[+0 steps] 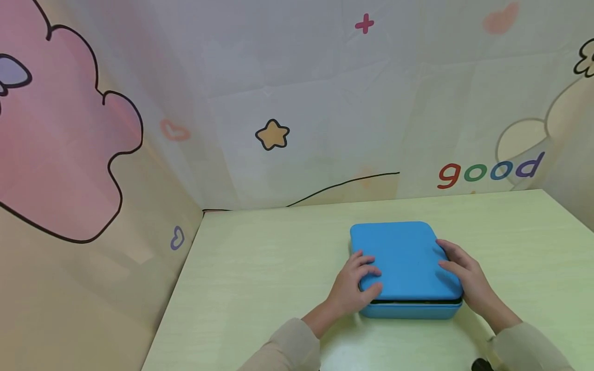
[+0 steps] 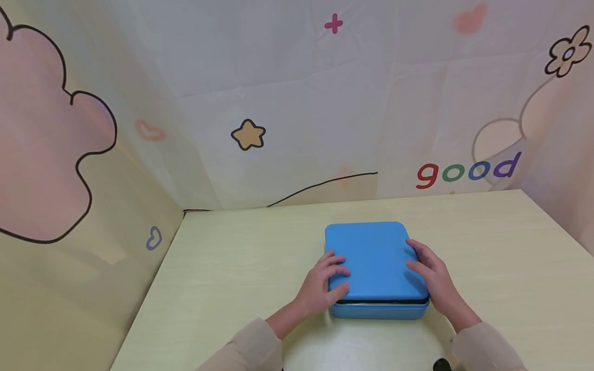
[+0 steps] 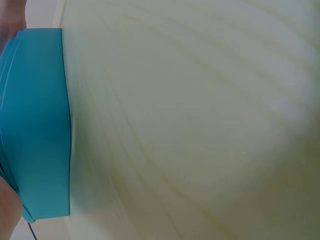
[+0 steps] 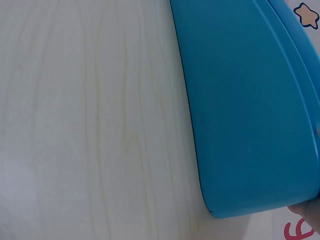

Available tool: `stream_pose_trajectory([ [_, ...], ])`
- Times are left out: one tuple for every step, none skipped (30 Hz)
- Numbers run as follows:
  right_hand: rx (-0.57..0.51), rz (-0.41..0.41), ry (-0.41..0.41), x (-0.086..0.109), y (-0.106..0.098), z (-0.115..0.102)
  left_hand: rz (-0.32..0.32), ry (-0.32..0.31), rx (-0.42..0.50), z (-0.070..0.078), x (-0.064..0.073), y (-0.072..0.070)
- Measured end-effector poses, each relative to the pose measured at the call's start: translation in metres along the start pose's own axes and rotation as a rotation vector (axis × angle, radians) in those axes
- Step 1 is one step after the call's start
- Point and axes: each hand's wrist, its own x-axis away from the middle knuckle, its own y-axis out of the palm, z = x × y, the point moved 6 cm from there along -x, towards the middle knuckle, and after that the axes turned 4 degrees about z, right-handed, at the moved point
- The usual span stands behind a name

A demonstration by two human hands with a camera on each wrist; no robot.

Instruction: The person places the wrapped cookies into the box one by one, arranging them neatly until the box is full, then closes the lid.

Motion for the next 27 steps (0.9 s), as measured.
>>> stream_pose_trajectory([
  [-0.003,0.003,0.003,0.0005,-0.0002,0.0003,0.0,0.002,-0.002,0.0001,0.0004,0.0001],
  [-0.005,0.003,0.006,0.001,-0.0002,0.0005,-0.001,0.004,-0.005,0.0003,0.0007,0.0002],
  [-0.007,0.005,0.008,0.0014,-0.0003,0.0007,-0.001,0.006,-0.005,0.0004,0.0011,0.0004],
  [-0.017,0.007,0.007,0.002,-0.0003,0.0006,0.0,0.007,-0.004,0.0006,0.0014,0.0006],
  [-0.024,0.008,0.004,0.0025,-0.0003,0.0004,0.001,0.009,-0.002,0.0007,0.0018,0.0008],
  [-0.03,0.01,0.0,0.003,-0.0003,0.0004,0.005,0.011,0.0,0.001,0.0023,0.0008],
  [-0.035,0.011,-0.004,0.0034,-0.0004,0.0005,0.007,0.013,0.001,0.0014,0.0028,0.0009],
  [-0.038,0.012,-0.008,0.0039,-0.0005,0.0005,0.011,0.016,0.0,0.0018,0.0032,0.0008],
  [-0.041,0.011,-0.011,0.0043,-0.0005,0.0007,0.013,0.017,0.001,0.0022,0.0037,0.0008],
  [-0.043,0.012,-0.013,0.0046,-0.0006,0.0009,0.014,0.017,0.0,0.003,0.0041,0.0005],
  [-0.033,0.014,-0.013,0.0048,-0.0011,0.0013,0.014,0.017,-0.001,0.0038,0.0045,0.0002],
  [-0.019,0.018,-0.013,0.005,-0.0016,0.0018,0.012,0.018,-0.002,0.0049,0.0048,-0.0004],
  [-0.004,0.023,-0.012,0.005,-0.0022,0.0023,0.01,0.017,-0.003,0.0058,0.0052,-0.0009],
  [0.009,0.03,-0.011,0.0049,-0.0028,0.0026,0.007,0.017,-0.004,0.0066,0.0057,-0.0014],
  [0.02,0.037,-0.011,0.0048,-0.0034,0.0029,0.004,0.017,-0.004,0.0072,0.0061,-0.0017],
  [0.033,0.044,-0.012,0.0046,-0.0041,0.0032,0.003,0.018,-0.005,0.0079,0.0065,-0.0021],
  [0.044,0.05,-0.012,0.0045,-0.0046,0.0034,0.003,0.02,-0.005,0.0083,0.0069,-0.0024],
  [0.048,0.056,-0.015,0.0043,-0.005,0.0035,0.003,0.02,-0.006,0.0086,0.0073,-0.0025],
  [0.045,0.058,-0.017,0.0042,-0.0052,0.0035,0.004,0.021,-0.007,0.0088,0.0076,-0.0027],
  [0.041,0.059,-0.02,0.0042,-0.0053,0.0033,0.005,0.022,-0.006,0.009,0.0079,-0.0027],
  [0.036,0.06,-0.025,0.0043,-0.0053,0.0031,0.006,0.024,-0.009,0.0089,0.0081,-0.0026],
  [0.038,0.062,-0.027,0.0044,-0.0052,0.0028,0.008,0.025,-0.011,0.0089,0.0083,-0.0026],
  [0.037,0.064,-0.03,0.0045,-0.0051,0.0024,0.008,0.027,-0.013,0.0089,0.0084,-0.0024],
  [0.04,0.066,-0.032,0.0047,-0.0049,0.0019,0.009,0.028,-0.015,0.0087,0.0085,-0.0021],
  [0.051,0.071,-0.033,0.0048,-0.0048,0.0014,0.01,0.03,-0.017,0.0086,0.0087,-0.002],
  [0.063,0.077,-0.035,0.0048,-0.0046,0.0007,0.009,0.031,-0.018,0.0084,0.0088,-0.0018],
  [0.076,0.085,-0.036,0.0048,-0.0044,0.0,0.01,0.031,-0.019,0.0081,0.0089,-0.0017],
])
